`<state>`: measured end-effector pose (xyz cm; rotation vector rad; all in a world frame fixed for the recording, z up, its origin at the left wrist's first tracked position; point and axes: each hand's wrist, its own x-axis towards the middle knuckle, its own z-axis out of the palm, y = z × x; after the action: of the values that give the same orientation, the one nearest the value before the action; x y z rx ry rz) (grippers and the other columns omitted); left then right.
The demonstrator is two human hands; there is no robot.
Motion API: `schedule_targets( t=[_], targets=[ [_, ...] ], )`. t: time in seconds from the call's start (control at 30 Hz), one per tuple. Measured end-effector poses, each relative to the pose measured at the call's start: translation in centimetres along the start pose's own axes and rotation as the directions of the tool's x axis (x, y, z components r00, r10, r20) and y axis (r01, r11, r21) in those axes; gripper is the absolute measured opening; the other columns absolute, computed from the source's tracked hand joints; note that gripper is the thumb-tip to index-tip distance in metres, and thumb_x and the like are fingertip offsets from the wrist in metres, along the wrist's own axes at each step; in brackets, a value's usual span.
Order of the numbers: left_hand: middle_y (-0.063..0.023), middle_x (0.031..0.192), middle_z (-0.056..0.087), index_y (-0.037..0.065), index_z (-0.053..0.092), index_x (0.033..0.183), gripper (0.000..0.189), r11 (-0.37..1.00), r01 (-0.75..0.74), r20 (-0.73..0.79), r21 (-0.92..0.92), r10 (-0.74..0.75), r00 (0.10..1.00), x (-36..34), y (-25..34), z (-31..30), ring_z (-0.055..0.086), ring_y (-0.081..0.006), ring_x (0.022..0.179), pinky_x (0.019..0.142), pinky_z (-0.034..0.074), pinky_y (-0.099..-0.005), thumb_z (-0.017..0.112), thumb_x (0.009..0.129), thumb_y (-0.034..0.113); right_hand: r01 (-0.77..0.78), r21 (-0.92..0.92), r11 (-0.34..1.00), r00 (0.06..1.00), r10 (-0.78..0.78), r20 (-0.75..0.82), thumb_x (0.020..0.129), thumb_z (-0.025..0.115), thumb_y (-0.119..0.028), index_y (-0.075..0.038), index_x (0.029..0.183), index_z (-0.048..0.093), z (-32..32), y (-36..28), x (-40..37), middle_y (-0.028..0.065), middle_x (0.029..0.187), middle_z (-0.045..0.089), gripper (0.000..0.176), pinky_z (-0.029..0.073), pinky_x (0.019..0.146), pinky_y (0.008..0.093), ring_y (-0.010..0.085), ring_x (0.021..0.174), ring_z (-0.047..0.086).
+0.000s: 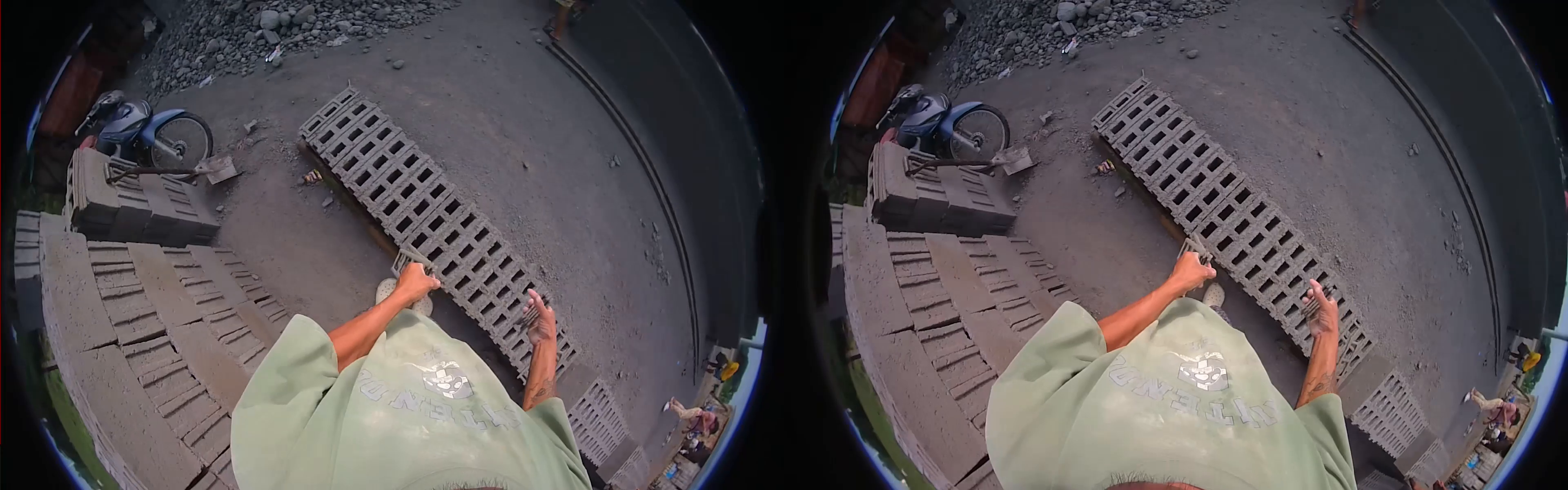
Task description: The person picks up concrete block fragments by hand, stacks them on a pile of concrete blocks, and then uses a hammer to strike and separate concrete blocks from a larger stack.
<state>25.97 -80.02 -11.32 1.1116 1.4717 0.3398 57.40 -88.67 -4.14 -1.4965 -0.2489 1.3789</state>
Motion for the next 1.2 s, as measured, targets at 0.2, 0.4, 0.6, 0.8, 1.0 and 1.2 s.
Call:
schedule_targets(
  t=[0.2, 0.4, 0.6, 0.8, 1.0, 1.2],
  targets=[
    [-0.0121, 0.059, 0.062, -0.002, 0.061, 0.082, 0.028, 0.989, -0.062, -0.116, 0.133, 0.078, 0.990, -5.3, 4.5, -7.2, 0.063, -0.0241, 0.057, 0.063, 0.050, -0.0356, 0.066, 0.067, 0.021, -0.249, 0.264, 0.932, 0.871, 0.096, 0.481, 0.075, 0.071, -0.024, -0.002, 0.098, 0.057, 6.4, 6.3, 3.8, 0.0141, 0.104, 0.057, 0.035, 0.043, 0.091, 0.0390, 0.0266, 0.100, 0.054],
    [-0.0243, 0.079, 0.062, -0.004, 0.062, 0.075, 0.024, 0.922, -0.028, -0.490, 0.387, 0.231, 0.841, -5.1, 5.4, -14.4, 0.060, -0.0404, 0.080, 0.072, 0.049, -0.0452, 0.064, 0.064, 0.018, -0.398, 0.041, 0.917, 0.475, 0.167, 0.864, 0.074, 0.072, -0.028, -0.002, 0.106, 0.054, 23.6, 7.7, 1.6, 0.0199, 0.122, 0.050, 0.045, 0.030, 0.104, 0.0437, 0.0330, 0.118, 0.044],
    [-0.0259, 0.078, 0.060, -0.004, 0.061, 0.074, 0.025, 0.905, -0.095, -0.615, 0.415, 0.356, 0.704, -5.2, 4.5, -23.8, 0.059, -0.0406, 0.076, 0.071, 0.047, -0.0463, 0.063, 0.065, 0.019, -0.347, -0.143, 0.927, 0.317, 0.259, 0.912, 0.075, 0.070, -0.035, -0.003, 0.119, 0.047, 40.8, 9.9, 2.6, 0.0109, 0.120, 0.051, 0.059, 0.031, 0.102, 0.0384, 0.0230, 0.114, 0.046],
    [-0.0211, 0.114, 0.052, 0.004, 0.066, 0.094, 0.036, 0.856, -0.032, -0.739, 0.516, 0.464, 0.489, -10.3, 5.7, -38.6, 0.051, -0.0342, 0.104, 0.092, 0.038, -0.0420, 0.062, 0.075, 0.034, -0.391, -0.185, 0.902, 0.202, 0.280, 0.938, 0.075, 0.068, -0.038, -0.008, 0.124, 0.044, 57.1, 9.5, -0.6, 0.0076, 0.125, 0.048, 0.063, 0.031, 0.102, 0.0391, 0.0223, 0.116, 0.044],
    [-0.0152, 0.122, 0.050, 0.008, 0.054, 0.121, 0.053, 0.911, -0.329, -0.866, -0.249, -0.058, 0.496, -8.5, -7.6, -52.6, 0.044, -0.0270, 0.118, 0.095, 0.036, -0.0368, 0.055, 0.083, 0.045, -0.342, -0.220, 0.913, -0.010, 0.231, 0.973, 0.072, 0.069, -0.044, -0.004, 0.128, 0.040, 71.0, 6.8, -5.8, 0.0139, 0.133, 0.040, 0.074, 0.030, 0.104, 0.0402, 0.0288, 0.123, 0.039],
    [-0.0158, 0.125, 0.049, 0.004, 0.043, 0.129, 0.062, 0.293, -0.413, -0.497, -0.862, -0.334, 0.801, -0.6, -18.3, -58.3, 0.043, -0.0321, 0.120, 0.098, 0.033, -0.0430, 0.047, 0.085, 0.048, -0.094, -0.257, 0.962, -0.438, 0.191, 0.878, 0.060, 0.070, -0.061, 0.006, 0.134, 0.024, 86.0, 3.1, -10.8, 0.0234, 0.140, 0.025, 0.109, 0.025, 0.106, 0.0423, 0.0323, 0.128, 0.030]
  ],
)
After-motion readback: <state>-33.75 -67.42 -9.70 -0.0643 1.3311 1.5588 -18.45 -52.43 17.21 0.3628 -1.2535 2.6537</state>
